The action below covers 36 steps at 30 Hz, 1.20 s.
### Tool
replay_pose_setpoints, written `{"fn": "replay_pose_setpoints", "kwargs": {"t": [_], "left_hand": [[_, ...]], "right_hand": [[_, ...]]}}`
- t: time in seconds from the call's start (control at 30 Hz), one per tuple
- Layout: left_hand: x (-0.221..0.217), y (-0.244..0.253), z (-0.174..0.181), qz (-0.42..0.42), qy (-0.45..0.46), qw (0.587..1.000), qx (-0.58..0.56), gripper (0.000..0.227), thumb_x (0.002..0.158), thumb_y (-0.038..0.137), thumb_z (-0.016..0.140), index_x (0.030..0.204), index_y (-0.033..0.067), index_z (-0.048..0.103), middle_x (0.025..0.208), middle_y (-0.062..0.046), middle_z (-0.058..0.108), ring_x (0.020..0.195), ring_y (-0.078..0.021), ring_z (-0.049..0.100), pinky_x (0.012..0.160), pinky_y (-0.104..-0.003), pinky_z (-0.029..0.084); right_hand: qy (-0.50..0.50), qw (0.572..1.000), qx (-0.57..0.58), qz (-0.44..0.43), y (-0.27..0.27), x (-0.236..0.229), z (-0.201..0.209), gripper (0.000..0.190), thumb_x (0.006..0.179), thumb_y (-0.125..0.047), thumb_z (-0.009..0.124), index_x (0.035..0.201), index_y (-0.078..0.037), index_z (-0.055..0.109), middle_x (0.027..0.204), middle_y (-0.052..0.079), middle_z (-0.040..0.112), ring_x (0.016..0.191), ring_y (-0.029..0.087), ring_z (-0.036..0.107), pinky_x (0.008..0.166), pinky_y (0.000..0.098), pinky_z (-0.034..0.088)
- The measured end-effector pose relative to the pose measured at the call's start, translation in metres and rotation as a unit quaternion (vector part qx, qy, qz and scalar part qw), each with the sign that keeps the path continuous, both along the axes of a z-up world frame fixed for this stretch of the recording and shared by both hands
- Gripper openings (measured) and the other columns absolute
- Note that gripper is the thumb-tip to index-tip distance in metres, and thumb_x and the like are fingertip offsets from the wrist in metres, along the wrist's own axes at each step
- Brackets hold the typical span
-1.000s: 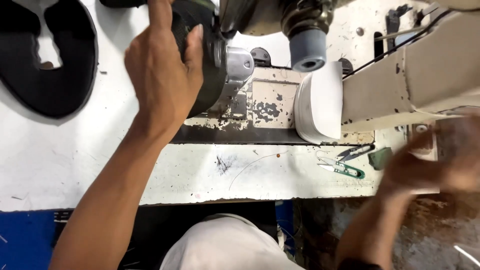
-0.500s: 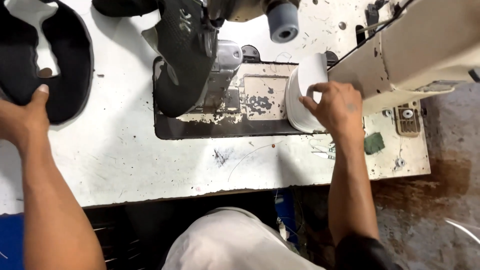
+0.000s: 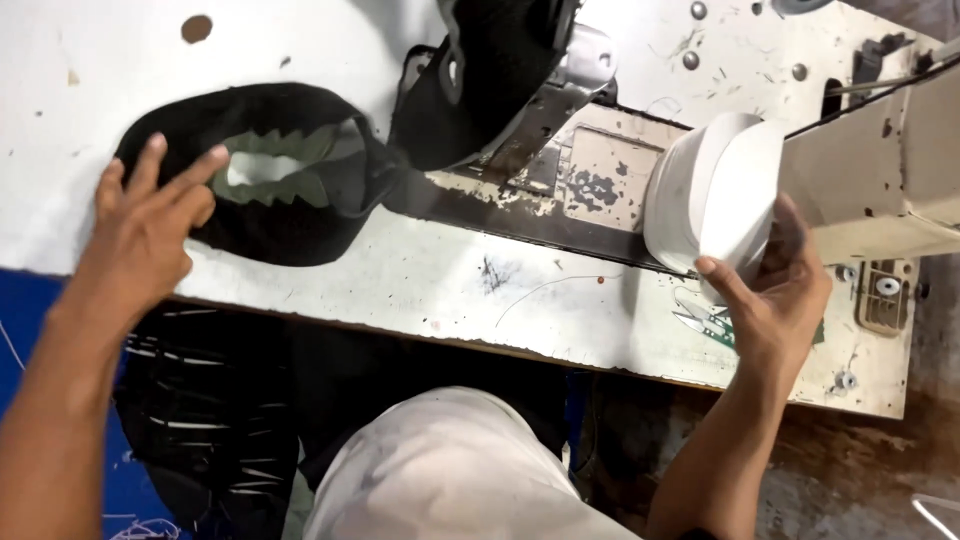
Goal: Assembling shoe upper components and preparing them for stitching at a manufacturing workstation.
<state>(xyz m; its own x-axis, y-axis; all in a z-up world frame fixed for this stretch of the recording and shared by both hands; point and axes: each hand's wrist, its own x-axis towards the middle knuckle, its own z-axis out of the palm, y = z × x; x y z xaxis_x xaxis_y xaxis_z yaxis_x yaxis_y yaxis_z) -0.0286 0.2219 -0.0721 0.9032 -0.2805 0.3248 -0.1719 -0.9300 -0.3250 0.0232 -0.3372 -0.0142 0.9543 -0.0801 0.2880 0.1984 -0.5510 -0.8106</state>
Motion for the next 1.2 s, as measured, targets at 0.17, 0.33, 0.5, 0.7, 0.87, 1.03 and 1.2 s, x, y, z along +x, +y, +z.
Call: {"fn": "replay_pose_setpoints", "kwargs": {"t": [0.17,0.33,0.5,0.7,0.87,1.03,1.2], "left_hand": [[0.011,-0.076,0.035,-0.068,-0.036,0.925,-0.372,0.026,0.084,-0.010,0.055,0.107,0.0014,0.055,0.142,-0.017,0.061,0.139,-0.0373,0.053,0.121,-0.051,0.041],[0.078,-0.168,0.036,0.103,0.269,0.938,-0.194,0.069,0.105,0.003,0.059,0.165,-0.0066,0.027,0.104,-0.019,0.068,0.087,-0.0255,0.068,0.081,-0.038,0.059],[0.048,-0.116,0.082,-0.071,-0.109,0.840,-0.527,0.066,0.104,-0.001,0.074,0.154,0.0062,0.031,0.130,-0.019,0.056,0.113,-0.0311,0.065,0.100,-0.034,0.060],[-0.028,-0.084,0.033,0.048,-0.086,0.563,-0.820,0.044,0.082,0.001,0.084,0.118,0.0008,0.060,0.110,-0.004,0.070,0.098,-0.0152,0.069,0.094,-0.031,0.060],[-0.059,-0.085,0.000,0.060,-0.027,0.478,-0.876,0.029,0.084,-0.004,0.081,0.110,-0.0014,0.070,0.107,-0.005,0.072,0.095,-0.0131,0.067,0.090,-0.028,0.056],[-0.068,-0.090,0.006,0.038,0.046,0.448,-0.892,0.028,0.086,-0.004,0.079,0.112,-0.0021,0.071,0.108,-0.005,0.073,0.097,-0.0125,0.067,0.093,-0.027,0.055],[-0.063,-0.092,0.003,0.013,0.065,0.444,-0.894,0.024,0.091,0.001,0.078,0.114,-0.0005,0.070,0.108,-0.004,0.072,0.096,-0.0105,0.066,0.090,-0.026,0.054]], "right_hand": [[0.006,0.979,0.200,0.034,-0.012,-0.006,-0.053,0.042,0.099,-0.021,0.081,0.130,0.005,0.069,0.111,0.017,0.074,0.101,0.022,0.072,0.093,0.0362,0.063],[0.070,0.977,0.188,0.079,0.043,-0.009,-0.045,0.021,0.092,-0.008,0.077,0.109,0.003,0.071,0.096,0.014,0.074,0.087,0.018,0.072,0.083,0.0328,0.063],[0.141,0.965,0.211,0.071,0.075,-0.038,-0.034,0.019,0.083,-0.002,0.079,0.101,0.000,0.072,0.090,0.011,0.077,0.081,0.016,0.076,0.075,0.0313,0.067],[0.168,0.948,0.202,0.179,0.128,-0.038,-0.025,0.023,0.084,-0.002,0.080,0.107,-0.001,0.074,0.089,0.010,0.079,0.077,0.013,0.073,0.066,0.0278,0.060],[0.182,0.952,0.141,0.204,0.168,-0.023,-0.017,0.027,0.084,-0.003,0.081,0.110,-0.001,0.074,0.086,0.010,0.081,0.070,0.012,0.071,0.058,0.0250,0.053],[0.074,0.961,0.159,0.214,0.205,0.005,-0.011,0.020,0.091,0.001,0.079,0.109,0.001,0.072,0.092,0.011,0.076,0.082,0.013,0.074,0.073,0.0268,0.065],[0.042,0.944,0.134,0.299,0.255,0.023,-0.035,0.013,0.092,0.002,0.078,0.104,0.000,0.074,0.090,0.008,0.078,0.074,0.011,0.077,0.065,0.0270,0.065]]}}
